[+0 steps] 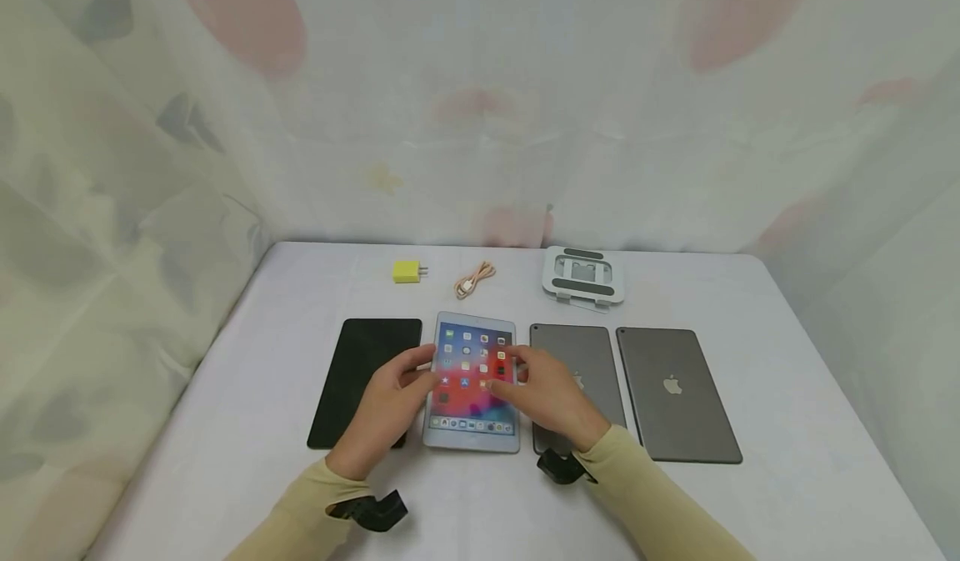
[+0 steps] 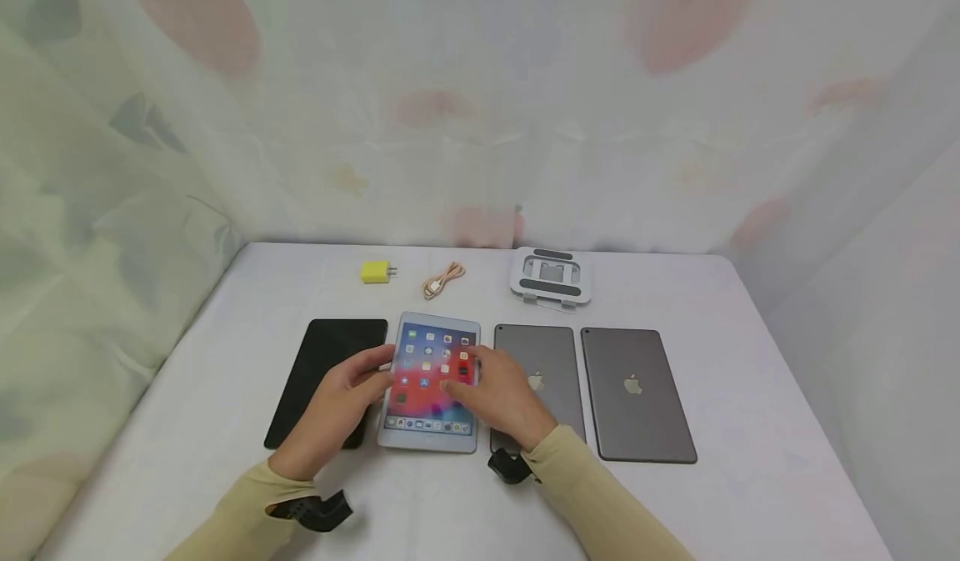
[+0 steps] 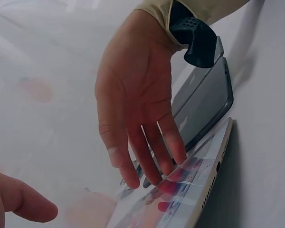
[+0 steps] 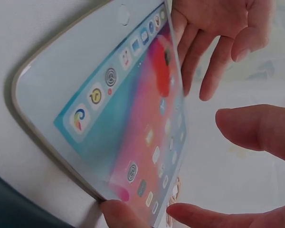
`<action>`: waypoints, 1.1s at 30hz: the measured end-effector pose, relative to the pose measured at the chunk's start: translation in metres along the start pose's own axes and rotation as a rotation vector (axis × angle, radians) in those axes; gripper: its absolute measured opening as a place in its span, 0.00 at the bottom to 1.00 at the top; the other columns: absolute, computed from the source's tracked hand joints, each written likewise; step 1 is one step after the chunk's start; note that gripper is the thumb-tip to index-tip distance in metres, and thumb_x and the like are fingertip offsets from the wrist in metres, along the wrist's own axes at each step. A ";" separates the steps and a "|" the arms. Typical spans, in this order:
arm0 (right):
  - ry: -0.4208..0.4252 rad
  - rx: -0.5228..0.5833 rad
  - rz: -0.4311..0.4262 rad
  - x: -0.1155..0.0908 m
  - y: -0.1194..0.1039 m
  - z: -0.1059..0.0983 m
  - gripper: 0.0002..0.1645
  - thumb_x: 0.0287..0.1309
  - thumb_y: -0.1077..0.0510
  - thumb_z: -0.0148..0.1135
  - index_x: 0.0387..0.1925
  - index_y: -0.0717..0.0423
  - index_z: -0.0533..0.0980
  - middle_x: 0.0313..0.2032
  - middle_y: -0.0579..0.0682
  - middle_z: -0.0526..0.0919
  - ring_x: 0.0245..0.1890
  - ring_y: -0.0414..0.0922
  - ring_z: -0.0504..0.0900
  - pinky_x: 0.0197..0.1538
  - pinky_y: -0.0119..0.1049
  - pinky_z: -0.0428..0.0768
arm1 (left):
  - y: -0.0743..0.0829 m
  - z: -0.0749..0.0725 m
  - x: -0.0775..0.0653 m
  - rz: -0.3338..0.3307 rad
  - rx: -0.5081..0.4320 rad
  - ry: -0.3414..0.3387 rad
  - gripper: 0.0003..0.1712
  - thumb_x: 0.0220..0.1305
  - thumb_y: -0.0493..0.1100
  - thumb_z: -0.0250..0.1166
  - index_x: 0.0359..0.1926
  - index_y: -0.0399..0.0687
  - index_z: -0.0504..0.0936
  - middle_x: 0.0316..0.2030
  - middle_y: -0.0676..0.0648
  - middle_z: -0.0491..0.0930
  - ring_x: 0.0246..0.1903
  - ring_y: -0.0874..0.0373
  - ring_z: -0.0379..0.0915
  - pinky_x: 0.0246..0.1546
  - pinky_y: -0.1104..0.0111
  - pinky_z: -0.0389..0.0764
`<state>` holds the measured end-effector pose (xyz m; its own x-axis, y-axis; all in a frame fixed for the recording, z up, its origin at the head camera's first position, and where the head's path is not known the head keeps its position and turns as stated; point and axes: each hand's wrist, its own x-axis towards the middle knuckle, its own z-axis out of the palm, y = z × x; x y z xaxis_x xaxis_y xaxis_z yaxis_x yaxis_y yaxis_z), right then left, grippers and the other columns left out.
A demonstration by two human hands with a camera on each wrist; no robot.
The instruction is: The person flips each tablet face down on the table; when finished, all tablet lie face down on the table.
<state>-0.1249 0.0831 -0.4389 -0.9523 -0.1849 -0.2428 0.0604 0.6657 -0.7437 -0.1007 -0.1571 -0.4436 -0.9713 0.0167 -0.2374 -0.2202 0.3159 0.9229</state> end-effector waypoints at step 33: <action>-0.081 0.080 -0.009 0.003 -0.018 0.015 0.46 0.62 0.30 0.72 0.73 0.51 0.76 0.61 0.54 0.84 0.56 0.51 0.80 0.55 0.50 0.86 | 0.017 -0.009 -0.010 0.146 0.018 0.021 0.28 0.81 0.46 0.62 0.77 0.58 0.73 0.74 0.51 0.76 0.62 0.54 0.83 0.66 0.62 0.84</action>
<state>-0.1242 0.0598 -0.4360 -0.9257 -0.2506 -0.2835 0.0791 0.6045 -0.7927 -0.0956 -0.1606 -0.4226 -0.9946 0.0442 -0.0944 -0.0748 0.3286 0.9415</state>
